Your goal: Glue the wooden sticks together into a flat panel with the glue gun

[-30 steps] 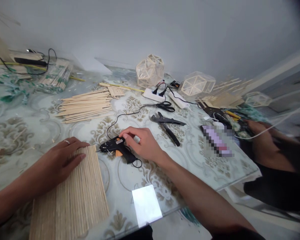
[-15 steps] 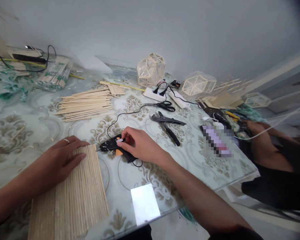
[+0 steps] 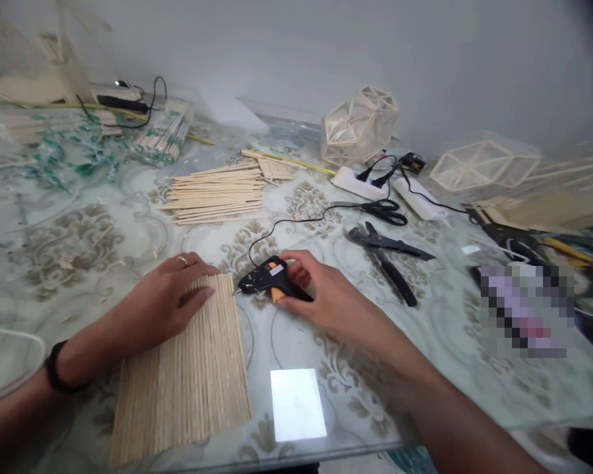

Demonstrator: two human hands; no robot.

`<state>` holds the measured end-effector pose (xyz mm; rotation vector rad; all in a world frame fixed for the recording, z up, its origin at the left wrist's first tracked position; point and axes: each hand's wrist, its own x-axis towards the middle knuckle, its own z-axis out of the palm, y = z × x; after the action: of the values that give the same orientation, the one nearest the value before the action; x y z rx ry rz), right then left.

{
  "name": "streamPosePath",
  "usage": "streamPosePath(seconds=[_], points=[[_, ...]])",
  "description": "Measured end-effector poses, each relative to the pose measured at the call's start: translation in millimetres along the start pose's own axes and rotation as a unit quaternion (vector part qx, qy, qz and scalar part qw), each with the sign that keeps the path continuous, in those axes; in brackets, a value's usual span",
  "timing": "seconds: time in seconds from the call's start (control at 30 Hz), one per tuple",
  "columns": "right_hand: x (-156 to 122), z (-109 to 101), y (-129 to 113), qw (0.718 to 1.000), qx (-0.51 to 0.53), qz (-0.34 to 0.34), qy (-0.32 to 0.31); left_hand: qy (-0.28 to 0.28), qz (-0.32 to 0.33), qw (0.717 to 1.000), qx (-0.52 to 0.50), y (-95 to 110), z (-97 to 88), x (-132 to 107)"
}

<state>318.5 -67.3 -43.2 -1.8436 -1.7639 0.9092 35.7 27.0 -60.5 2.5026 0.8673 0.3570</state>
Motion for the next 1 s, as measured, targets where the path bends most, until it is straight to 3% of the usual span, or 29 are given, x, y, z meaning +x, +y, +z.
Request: streamPosePath(seconds=[0.2,0.27,0.37,0.57,0.7,1.0], points=[[1,-2,5,0.991,0.129,-0.001,0.018,0.014,0.007,1.000,-0.009,2,-1.1,-1],[0,-4,1,0.989,0.146,0.011,-0.018,0.025,0.011,1.000,-0.013,4,-2.3,-1],[-3,-6,-4,0.989,0.131,-0.006,-0.072,0.030,0.007,0.999,-0.022,9,-4.7,-2],[-8,-5,-7,0.987,0.091,-0.050,-0.124,0.026,0.018,0.999,-0.039,16,-5.9,-3],[-6,4,-4,0.985,0.097,-0.092,-0.111,0.016,0.021,0.999,-0.034,14,-3.4,-3],[-2,12,-2,0.982,0.143,-0.042,-0.118,0.016,0.040,0.999,-0.012,10,-0.1,-2]])
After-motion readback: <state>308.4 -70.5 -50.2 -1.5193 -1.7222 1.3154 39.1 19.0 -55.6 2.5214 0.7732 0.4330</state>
